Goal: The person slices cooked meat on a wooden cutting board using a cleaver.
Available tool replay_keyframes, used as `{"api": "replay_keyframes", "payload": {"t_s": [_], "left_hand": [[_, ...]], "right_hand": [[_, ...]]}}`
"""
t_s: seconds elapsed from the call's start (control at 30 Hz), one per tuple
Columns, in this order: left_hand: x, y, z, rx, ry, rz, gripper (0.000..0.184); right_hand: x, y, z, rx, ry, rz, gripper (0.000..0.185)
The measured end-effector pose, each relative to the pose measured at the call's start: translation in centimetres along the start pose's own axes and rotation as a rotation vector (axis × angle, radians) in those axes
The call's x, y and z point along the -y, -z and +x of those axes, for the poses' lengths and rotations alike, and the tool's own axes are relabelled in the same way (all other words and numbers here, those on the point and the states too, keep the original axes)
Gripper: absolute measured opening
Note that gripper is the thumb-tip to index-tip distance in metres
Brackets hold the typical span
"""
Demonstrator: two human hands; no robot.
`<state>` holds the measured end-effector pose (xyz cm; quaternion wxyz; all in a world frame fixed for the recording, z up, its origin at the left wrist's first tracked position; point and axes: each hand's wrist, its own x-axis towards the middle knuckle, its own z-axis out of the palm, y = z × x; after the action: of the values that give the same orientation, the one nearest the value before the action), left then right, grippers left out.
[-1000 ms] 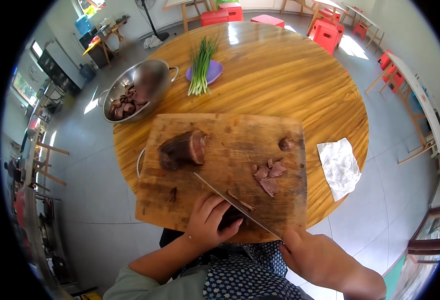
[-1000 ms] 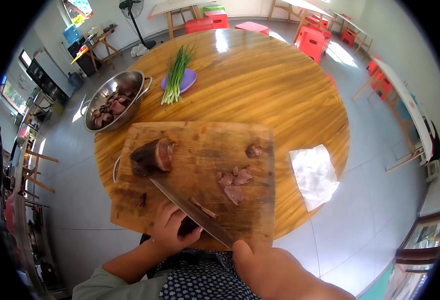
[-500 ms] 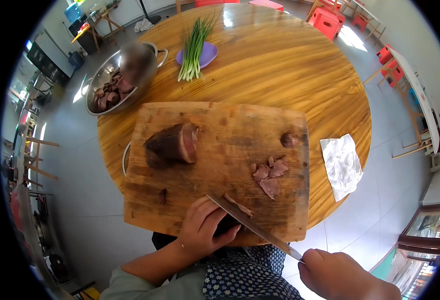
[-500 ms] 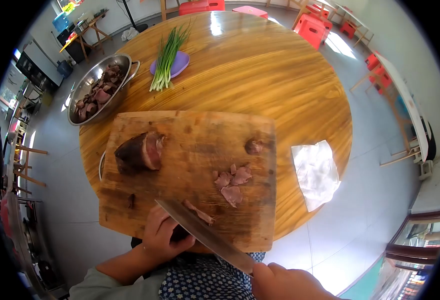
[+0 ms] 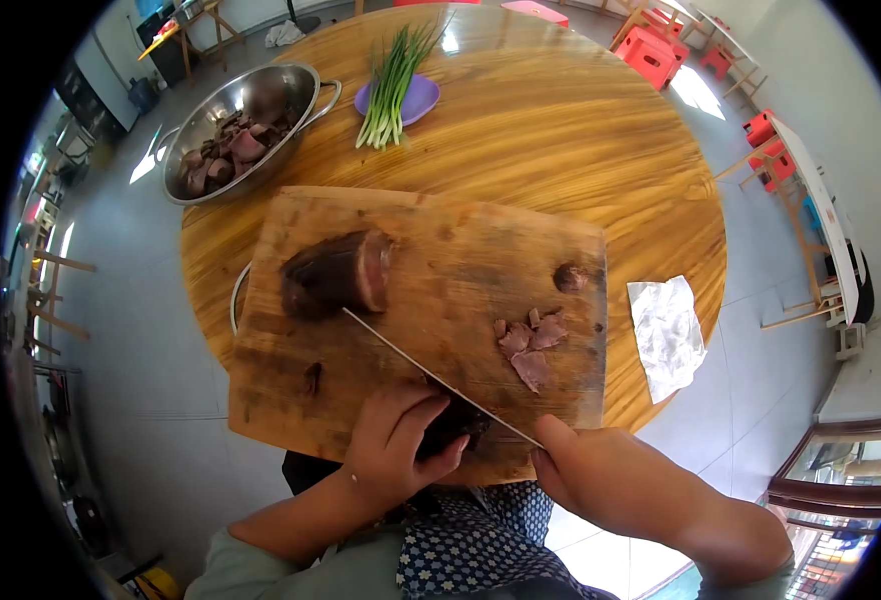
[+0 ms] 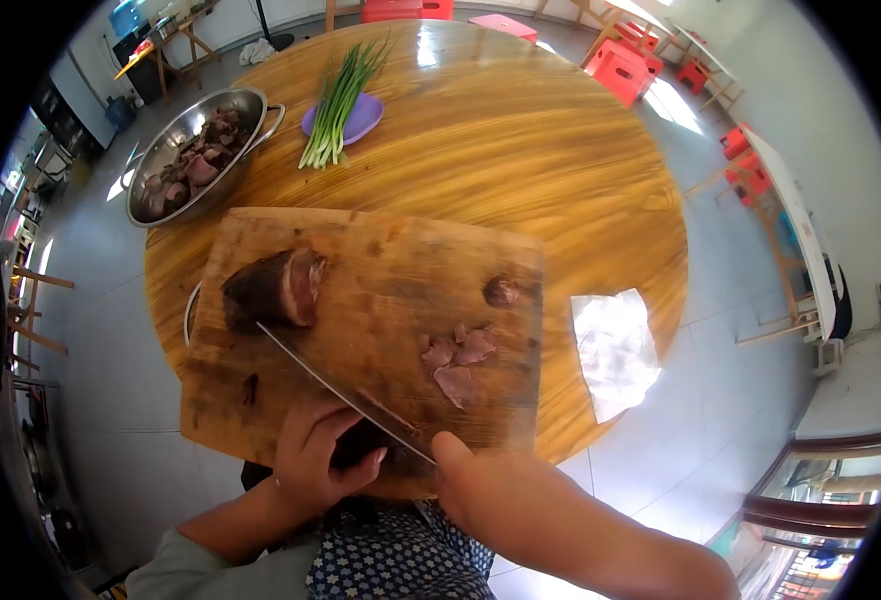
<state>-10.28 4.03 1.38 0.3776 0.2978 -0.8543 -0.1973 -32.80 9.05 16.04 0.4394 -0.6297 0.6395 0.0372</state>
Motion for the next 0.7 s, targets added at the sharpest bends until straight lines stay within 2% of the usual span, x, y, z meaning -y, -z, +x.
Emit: {"api": "replay_keyframes", "payload": {"t_s": [0.13,0.2,0.23,0.3,0.5,0.63,0.7], "left_hand": [[-0.4,0.0,0.1,-0.032,0.011,-0.011,0.05],[-0.3,0.0,0.3,-0.011,-0.019,-0.013,0.052],[-0.2,0.0,0.2,-0.004,-0.002,-0.027,0.052],[0.0,0.0,0.2,-0.007,-0.005,-0.023,0.053],[0.2,0.0,-0.1,-0.02,-0.006,-0.009,0.053],[0.1,-0.3,0.3,-0.073,-0.019,-0.033,0.049],[0.1,-0.5,-0.1,-0.073,0.002,-0.067,0.049]], "right_hand": [[-0.5,0.0,-2.9,0.094,-0.064,0.04,0.022],[0.0,0.3,-4.4,0.136,-0.277,-0.079,0.023],[-0.3,0.3,-4.1,0.155,-0.29,-0.078,0.023],[-0.9,0.4,-2.8,0.095,-0.145,0.011,0.023],[0.1,-0.9,2.9,-0.009,0.048,-0.085,0.019],[-1.1,-1.8,1.1,-0.108,0.065,-0.045,0.021],[-1.0,-1.5,-1.2,-0.031,-0.086,0.002,0.021]]}}
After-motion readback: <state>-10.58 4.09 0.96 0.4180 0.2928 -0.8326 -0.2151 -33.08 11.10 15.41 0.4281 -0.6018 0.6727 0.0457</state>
